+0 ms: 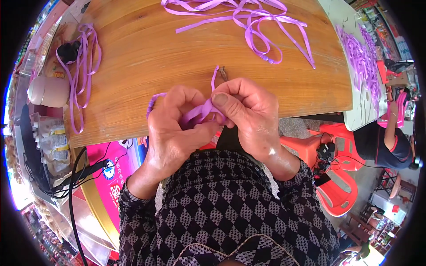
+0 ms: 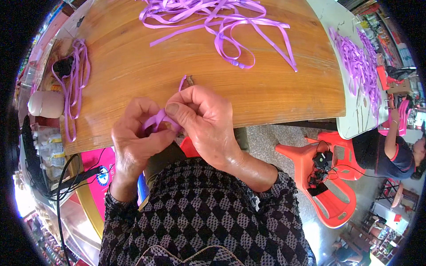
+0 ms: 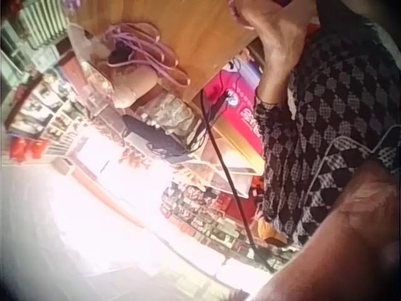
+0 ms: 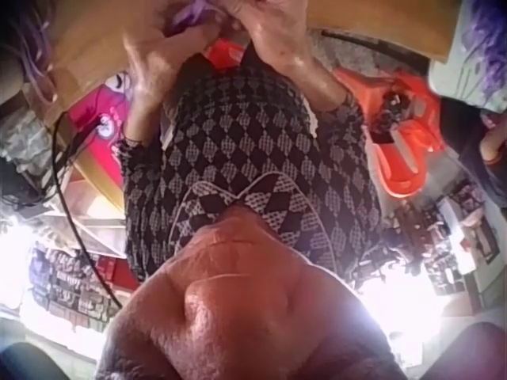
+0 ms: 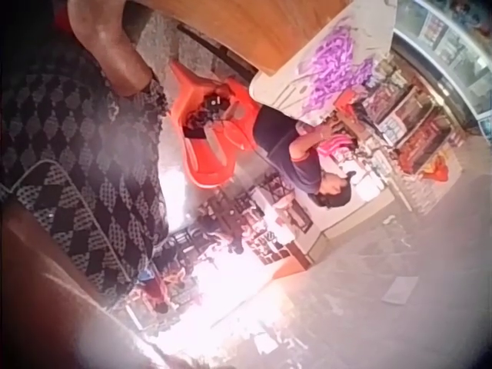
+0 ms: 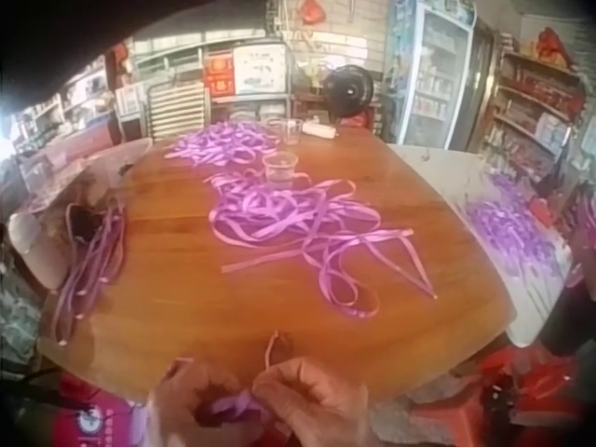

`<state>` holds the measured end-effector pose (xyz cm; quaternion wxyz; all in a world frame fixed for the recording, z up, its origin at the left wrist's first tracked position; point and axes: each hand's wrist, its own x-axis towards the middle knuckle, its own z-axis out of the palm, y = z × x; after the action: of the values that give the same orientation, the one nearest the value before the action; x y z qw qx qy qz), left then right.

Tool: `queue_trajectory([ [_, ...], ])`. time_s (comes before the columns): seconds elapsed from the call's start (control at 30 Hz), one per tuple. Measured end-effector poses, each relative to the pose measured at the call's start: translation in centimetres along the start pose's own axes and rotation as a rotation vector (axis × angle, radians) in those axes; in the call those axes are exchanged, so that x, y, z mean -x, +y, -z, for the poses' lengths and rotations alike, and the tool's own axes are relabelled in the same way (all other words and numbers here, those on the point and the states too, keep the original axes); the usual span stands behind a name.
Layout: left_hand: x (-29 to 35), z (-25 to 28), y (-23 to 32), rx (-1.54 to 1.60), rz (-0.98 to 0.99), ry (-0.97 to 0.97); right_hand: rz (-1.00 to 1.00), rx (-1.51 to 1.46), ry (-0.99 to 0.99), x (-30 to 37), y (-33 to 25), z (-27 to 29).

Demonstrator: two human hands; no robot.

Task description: The person ties a series of knots in a purple ribbon by hand, pulling the ribbon through loops and tightening them. They repeat this process along the length of the ribbon before stretching it out to check the work.

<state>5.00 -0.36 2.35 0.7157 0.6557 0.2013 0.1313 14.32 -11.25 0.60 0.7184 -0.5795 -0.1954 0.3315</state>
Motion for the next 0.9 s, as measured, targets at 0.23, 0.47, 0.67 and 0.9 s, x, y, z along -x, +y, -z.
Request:
queue_trajectory([
  [0.23,0.3,0.3,-1.4,-0.087,-0.27,0.037,-0.181,-0.289,-0.108,0.0,0.1,0.3],
  [0.47,0.3,0.8,-1.7,-0.376,-0.411,0.15,-0.315,-0.492,-0.214,0.2,0.2,0.4],
  [0.67,-0.1,1.5,-1.1,0.167,0.145,-0.023,0.113,-0.005,-0.106,0.7,0.2,1.1],
  [0.9,-0.6,1.0,-1.7,0.671,0.453,-0.085,0.295,0.171,-0.176,0.6,0.7,1.7],
])
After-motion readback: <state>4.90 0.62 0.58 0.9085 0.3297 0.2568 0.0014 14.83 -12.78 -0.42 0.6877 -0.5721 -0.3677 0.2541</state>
